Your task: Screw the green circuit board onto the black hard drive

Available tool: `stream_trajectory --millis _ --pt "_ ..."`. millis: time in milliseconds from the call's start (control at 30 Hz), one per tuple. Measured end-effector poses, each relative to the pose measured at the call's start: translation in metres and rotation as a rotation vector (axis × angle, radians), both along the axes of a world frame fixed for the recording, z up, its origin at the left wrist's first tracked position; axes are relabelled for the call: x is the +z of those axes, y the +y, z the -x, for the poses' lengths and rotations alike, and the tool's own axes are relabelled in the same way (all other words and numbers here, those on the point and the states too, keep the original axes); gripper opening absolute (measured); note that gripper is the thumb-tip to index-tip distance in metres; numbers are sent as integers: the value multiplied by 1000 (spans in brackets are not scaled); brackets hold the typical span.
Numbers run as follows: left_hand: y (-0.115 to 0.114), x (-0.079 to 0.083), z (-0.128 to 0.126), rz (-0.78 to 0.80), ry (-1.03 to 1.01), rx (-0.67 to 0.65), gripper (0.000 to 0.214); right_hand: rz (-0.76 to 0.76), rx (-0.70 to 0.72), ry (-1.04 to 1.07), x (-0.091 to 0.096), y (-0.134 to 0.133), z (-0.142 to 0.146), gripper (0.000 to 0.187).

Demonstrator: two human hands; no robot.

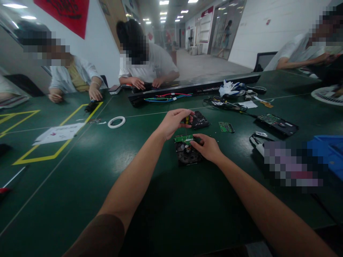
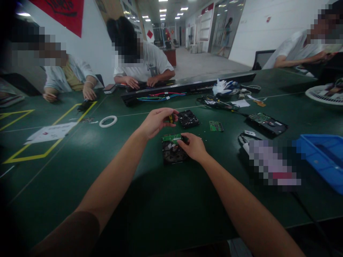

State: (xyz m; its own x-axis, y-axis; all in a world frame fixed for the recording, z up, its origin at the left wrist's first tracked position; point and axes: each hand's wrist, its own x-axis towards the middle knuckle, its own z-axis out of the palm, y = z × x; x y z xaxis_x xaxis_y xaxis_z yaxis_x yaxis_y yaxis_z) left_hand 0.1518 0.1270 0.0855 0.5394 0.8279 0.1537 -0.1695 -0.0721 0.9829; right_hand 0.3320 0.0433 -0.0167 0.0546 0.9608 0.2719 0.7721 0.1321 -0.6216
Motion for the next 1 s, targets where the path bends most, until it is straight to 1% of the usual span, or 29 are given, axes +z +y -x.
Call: stream_trajectory --millis 167,367,467,633,867,1000 --pt "2 -1 2 -89 88 82 24 7 1 0 0 0 0 44" --pt "2 0 3 -94 96 60 25 16 0 -7 0 1 -1 44" --pt "2 0 3 -81 75 50 22 11 -2 -17 0 1 -1 44" --pt "2 0 3 -14 47 29 18 1 -7 -15 0 0 0 43" --pt "2 1 2 37 12 11 17 6 -6 -4 -1 1 -1 44" --pt "1 2 3 32 19 -3 22 8 -13 2 -2 1 -1 45"
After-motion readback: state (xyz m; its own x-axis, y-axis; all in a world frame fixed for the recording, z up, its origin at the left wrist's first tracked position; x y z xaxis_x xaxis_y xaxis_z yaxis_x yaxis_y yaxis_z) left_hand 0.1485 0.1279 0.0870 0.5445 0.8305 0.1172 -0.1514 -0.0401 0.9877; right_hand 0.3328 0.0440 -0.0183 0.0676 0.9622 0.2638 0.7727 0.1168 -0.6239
